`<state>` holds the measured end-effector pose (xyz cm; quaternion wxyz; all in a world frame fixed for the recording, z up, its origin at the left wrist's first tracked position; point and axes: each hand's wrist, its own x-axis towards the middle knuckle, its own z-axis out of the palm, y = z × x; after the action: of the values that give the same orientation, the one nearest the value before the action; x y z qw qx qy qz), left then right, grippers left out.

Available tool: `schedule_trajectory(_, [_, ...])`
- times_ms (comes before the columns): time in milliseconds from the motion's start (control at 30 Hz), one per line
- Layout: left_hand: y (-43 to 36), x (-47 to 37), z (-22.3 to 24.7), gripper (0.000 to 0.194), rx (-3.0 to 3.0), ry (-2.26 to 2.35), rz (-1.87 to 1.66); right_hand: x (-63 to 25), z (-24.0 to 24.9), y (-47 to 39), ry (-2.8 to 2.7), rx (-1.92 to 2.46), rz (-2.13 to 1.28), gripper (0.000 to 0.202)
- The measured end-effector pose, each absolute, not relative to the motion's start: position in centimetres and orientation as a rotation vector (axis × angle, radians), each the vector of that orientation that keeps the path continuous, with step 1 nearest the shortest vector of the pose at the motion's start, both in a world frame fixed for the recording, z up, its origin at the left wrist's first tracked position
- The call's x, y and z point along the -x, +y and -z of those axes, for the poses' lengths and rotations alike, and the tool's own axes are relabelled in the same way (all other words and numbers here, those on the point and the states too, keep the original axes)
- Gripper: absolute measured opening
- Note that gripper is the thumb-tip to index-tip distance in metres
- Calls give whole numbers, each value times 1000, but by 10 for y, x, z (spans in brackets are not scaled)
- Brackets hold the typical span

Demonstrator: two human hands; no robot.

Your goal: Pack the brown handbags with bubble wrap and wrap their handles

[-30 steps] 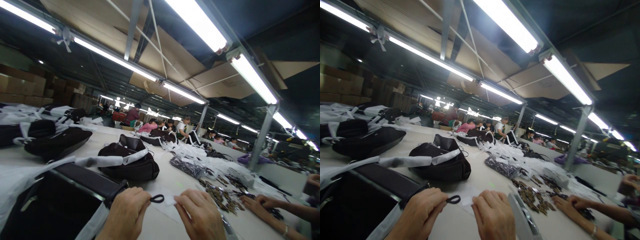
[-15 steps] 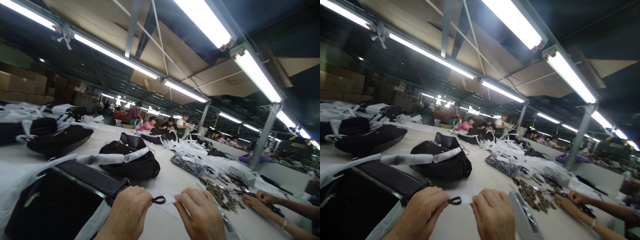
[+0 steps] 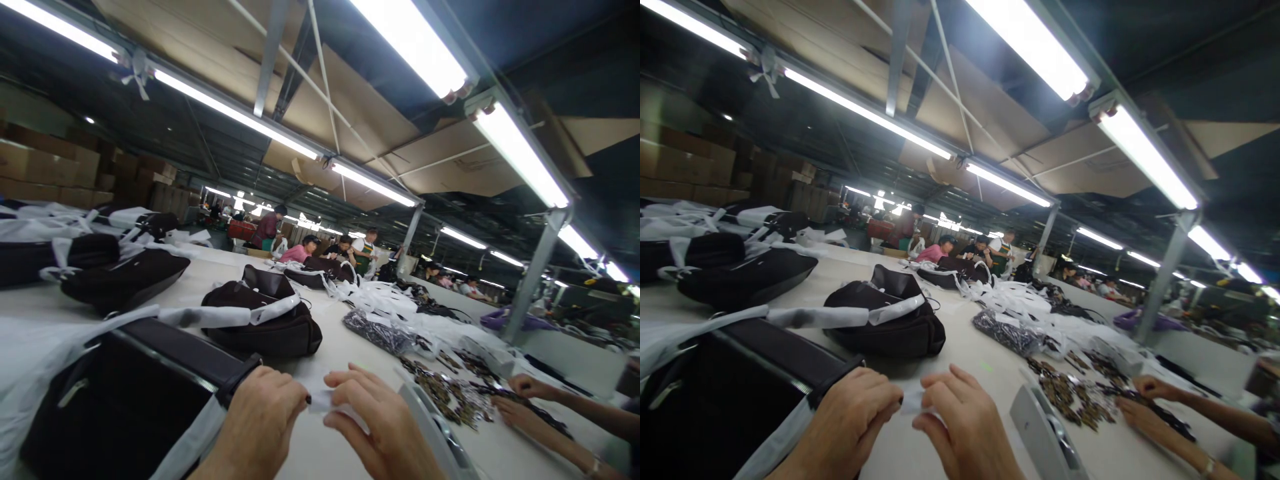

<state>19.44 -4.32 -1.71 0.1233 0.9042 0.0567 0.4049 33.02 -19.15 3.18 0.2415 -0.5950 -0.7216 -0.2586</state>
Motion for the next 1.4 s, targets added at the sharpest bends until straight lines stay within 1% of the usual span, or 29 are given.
schedule_trajectory(100, [-44,-196,18,22,-2648,182,-1149,-326,-33,-185,-1916,1750,423,22])
schedule_trajectory(233, [-45,-190,10,24,-2690,213,-991,-322,-35,-171,-1813,1881,168,21])
schedule_trajectory(367, [-38,-167,-12,15,-2728,272,-688,-324,-42,-165,-1796,1871,82,18])
schedule_trajectory(400, [-34,-160,-17,18,-2714,274,-628,-325,-44,-166,-1801,1873,88,18])
schedule_trajectory(500, [-22,-145,-25,38,-2616,230,-529,-325,-49,-170,-1810,1896,107,17])
schedule_trajectory(567, [-15,-142,-23,47,-2556,205,-523,-324,-51,-172,-1806,1920,110,17])
schedule_trajectory(600, [-12,-143,-21,48,-2533,196,-534,-324,-50,-173,-1804,1932,112,17])
schedule_trajectory(767, [-5,-159,-12,26,-2412,136,-644,-324,-46,-170,-1803,2017,109,16])
schedule_trajectory(900, [-5,-166,-10,21,-2401,176,-683,-318,-48,-165,-1810,2081,93,17])
schedule_trajectory(1000, [-5,-167,-9,24,-2389,202,-680,-306,-51,-155,-1816,2100,65,19])
schedule_trajectory(1100, [-6,-165,-9,28,-2355,244,-682,-294,-49,-138,-1826,2090,-42,24])
schedule_trajectory(1200, [-4,-162,-9,32,-2288,209,-707,-289,-45,-121,-1819,1976,-98,33])
schedule_trajectory(1267, [-3,-162,-9,34,-2262,185,-719,-290,-45,-114,-1790,1908,-122,36])
schedule_trajectory(1333, [-1,-161,-8,34,-2274,185,-722,-295,-50,-111,-1746,1886,-236,35])
schedule_trajectory(1400, [-1,-162,-6,35,-2310,192,-712,-301,-56,-111,-1673,1876,-430,33])
